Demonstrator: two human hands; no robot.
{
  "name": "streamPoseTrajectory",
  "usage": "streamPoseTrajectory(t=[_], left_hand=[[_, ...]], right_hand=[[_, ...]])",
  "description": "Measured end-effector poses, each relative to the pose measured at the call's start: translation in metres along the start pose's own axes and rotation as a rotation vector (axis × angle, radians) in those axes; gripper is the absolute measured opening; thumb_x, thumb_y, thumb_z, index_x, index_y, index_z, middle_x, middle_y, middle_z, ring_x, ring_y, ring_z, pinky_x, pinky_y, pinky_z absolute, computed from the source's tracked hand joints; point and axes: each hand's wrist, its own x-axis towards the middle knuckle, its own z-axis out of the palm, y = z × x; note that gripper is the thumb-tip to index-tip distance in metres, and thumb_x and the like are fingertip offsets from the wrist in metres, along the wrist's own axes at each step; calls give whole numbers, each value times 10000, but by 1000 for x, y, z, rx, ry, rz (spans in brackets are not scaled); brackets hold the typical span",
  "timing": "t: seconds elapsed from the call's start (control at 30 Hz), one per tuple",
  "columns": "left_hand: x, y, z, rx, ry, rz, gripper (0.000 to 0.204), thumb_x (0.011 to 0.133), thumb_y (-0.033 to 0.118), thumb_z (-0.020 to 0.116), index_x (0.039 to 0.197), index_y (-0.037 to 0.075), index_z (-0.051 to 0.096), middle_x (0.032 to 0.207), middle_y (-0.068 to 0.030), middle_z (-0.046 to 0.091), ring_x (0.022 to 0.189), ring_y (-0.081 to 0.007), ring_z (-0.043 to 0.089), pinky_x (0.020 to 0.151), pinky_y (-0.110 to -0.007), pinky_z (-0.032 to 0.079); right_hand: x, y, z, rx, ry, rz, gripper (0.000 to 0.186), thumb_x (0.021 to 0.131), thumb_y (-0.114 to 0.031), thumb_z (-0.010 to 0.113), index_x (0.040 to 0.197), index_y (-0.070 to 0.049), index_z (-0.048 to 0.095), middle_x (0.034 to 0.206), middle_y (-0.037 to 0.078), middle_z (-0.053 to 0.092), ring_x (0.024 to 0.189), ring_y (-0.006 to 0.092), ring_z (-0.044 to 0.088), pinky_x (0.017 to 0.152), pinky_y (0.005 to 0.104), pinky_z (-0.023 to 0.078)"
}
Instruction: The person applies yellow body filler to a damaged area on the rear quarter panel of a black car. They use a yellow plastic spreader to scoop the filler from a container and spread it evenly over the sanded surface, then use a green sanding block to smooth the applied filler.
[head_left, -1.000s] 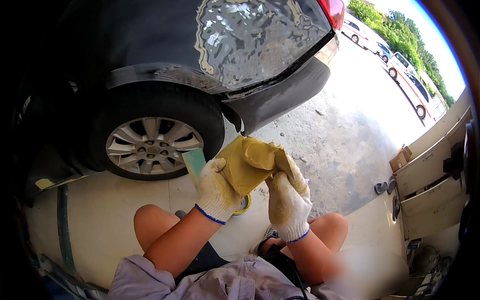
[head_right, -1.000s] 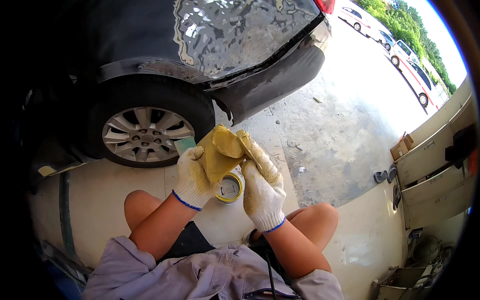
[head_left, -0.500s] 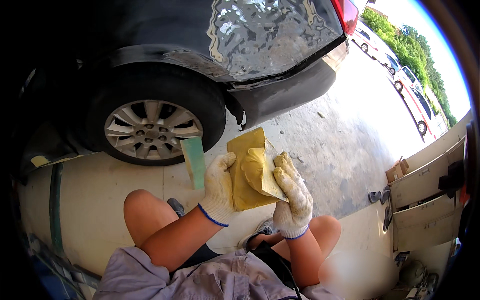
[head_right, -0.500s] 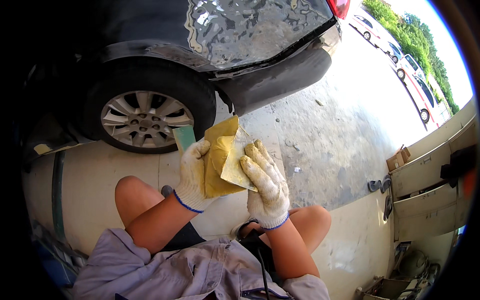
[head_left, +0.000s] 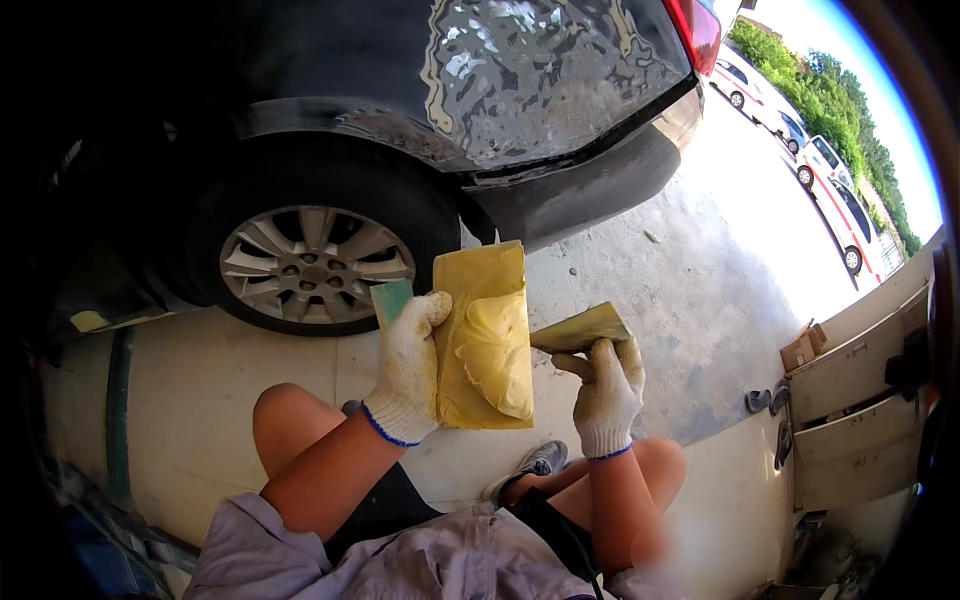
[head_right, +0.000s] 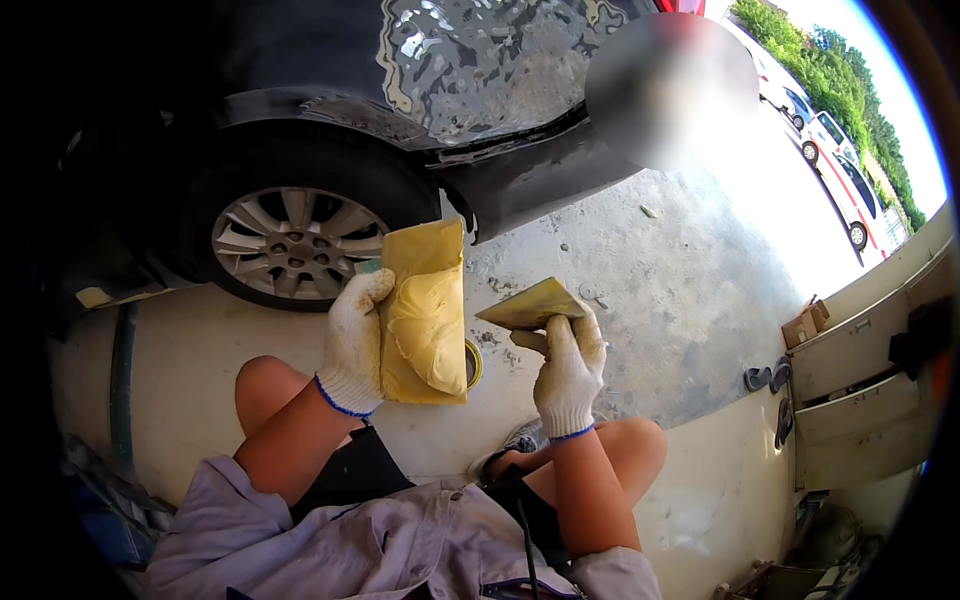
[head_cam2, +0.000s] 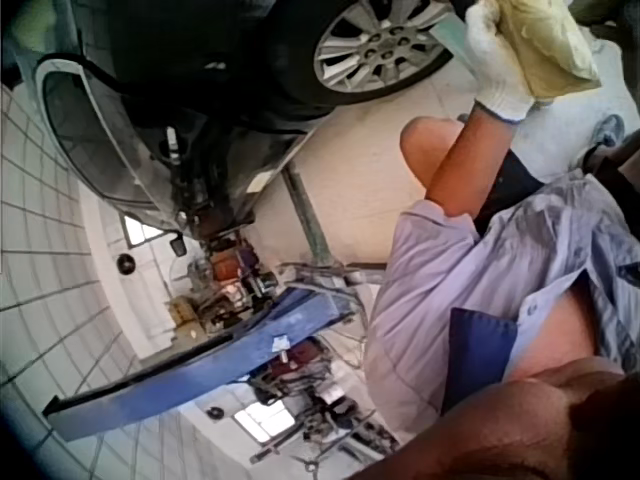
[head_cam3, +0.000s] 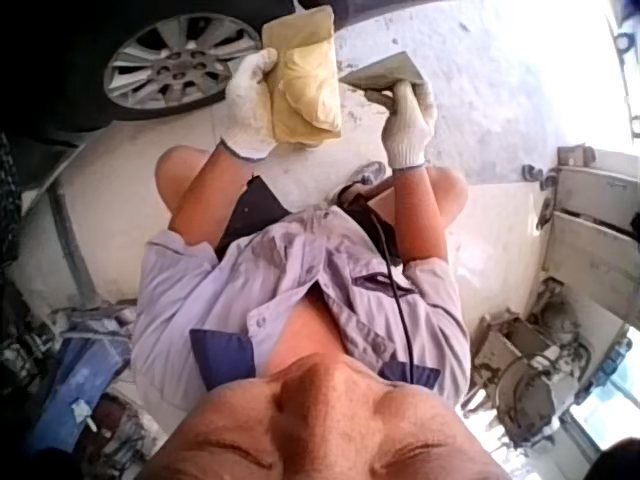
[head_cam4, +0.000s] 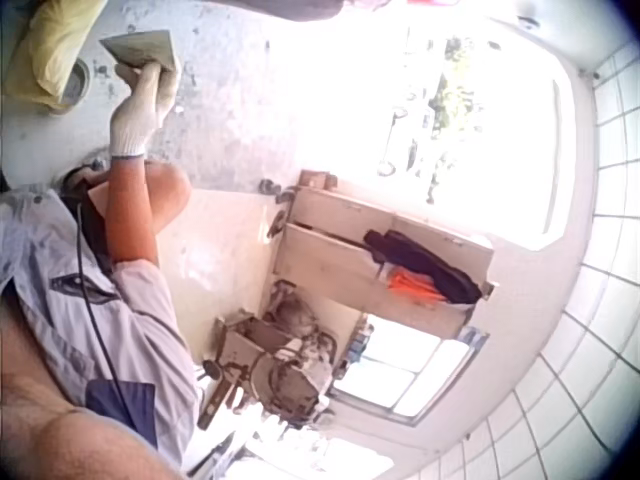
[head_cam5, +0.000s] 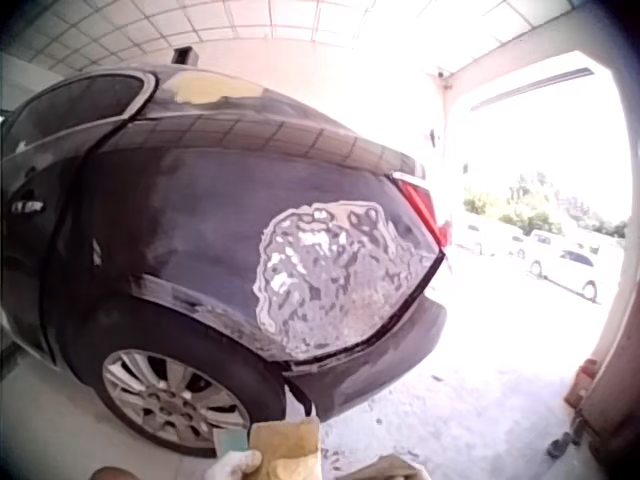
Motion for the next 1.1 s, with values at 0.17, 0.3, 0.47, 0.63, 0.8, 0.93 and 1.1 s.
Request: streamPoseTrajectory(t=[0.17, 0.3, 0.47, 0.63, 0.8, 0.93, 1.1], left_hand=[[3, -9, 1, 233, 61, -126, 564, 1085, 328, 417, 1488, -45, 548, 1363, -244, 684, 1189, -364, 729, 1055, -522, 596], [8, -10, 1, 251, 123, -97, 571, 1083, 329, 428, 1491, -52, 547, 1367, -255, 683, 1190, -374, 729, 1061, -523, 593], [14, 21, -4, 125, 58, -29, 505, 1088, 342, 437, 1413, -19, 579, 1277, -199, 706, 1103, -332, 751, 990, -516, 631], [11, 29, -4, 77, 89, -36, 494, 1105, 316, 432, 1433, -26, 570, 1301, -206, 700, 1122, -324, 750, 999, -500, 629], [15, 15, -9, 202, 189, -107, 496, 1113, 287, 429, 1438, -64, 557, 1315, -228, 694, 1139, -316, 748, 1004, -483, 623], [20, 30, -16, 307, 327, -71, 436, 1088, 285, 492, 1341, -53, 600, 1230, -213, 719, 1026, -318, 765, 941, -476, 642], [22, 24, -22, 356, 360, -76, 381, 1075, 252, 543, 1293, -48, 632, 1173, -187, 734, 965, -303, 775, 872, -456, 653]], right_hand=[[45, -22, 13, 409, -304, 511, 383, 1016, -117, 497, 1310, 74, 653, 929, 129, 717, 650, 233, 674, 467, 266, 514], [23, -16, 24, 56, -412, 561, 297, 1007, -136, 531, 1207, 18, 686, 885, 91, 716, 577, 167, 639, 489, 258, 492], [-5, -2, -7, -214, -409, 533, 280, 996, -119, 531, 1179, 53, 655, 951, 137, 715, 691, 220, 724, 617, 310, 609], [2, -8, -20, 312, -379, 294, 362, 1018, -69, 536, 1352, 66, 575, 1355, 239, 679, 1220, 375, 713, 1040, 476, 632], [2, -15, -4, -446, -571, -430, 429, 920, 9, 688, 1347, -31, 702, 1406, 187, 682, 1299, 400, 660, 1113, 507, 547], [-7, -16, -7, -801, -780, -668, 519, 821, 58, 743, 1303, -130, 790, 1382, 151, 691, 1312, 379, 638, 1114, 477, 519], [10, -21, -4, -664, -665, -517, 505, 844, 64, 741, 1311, -122, 786, 1382, 142, 685, 1309, 379, 637, 1107, 477, 528]])
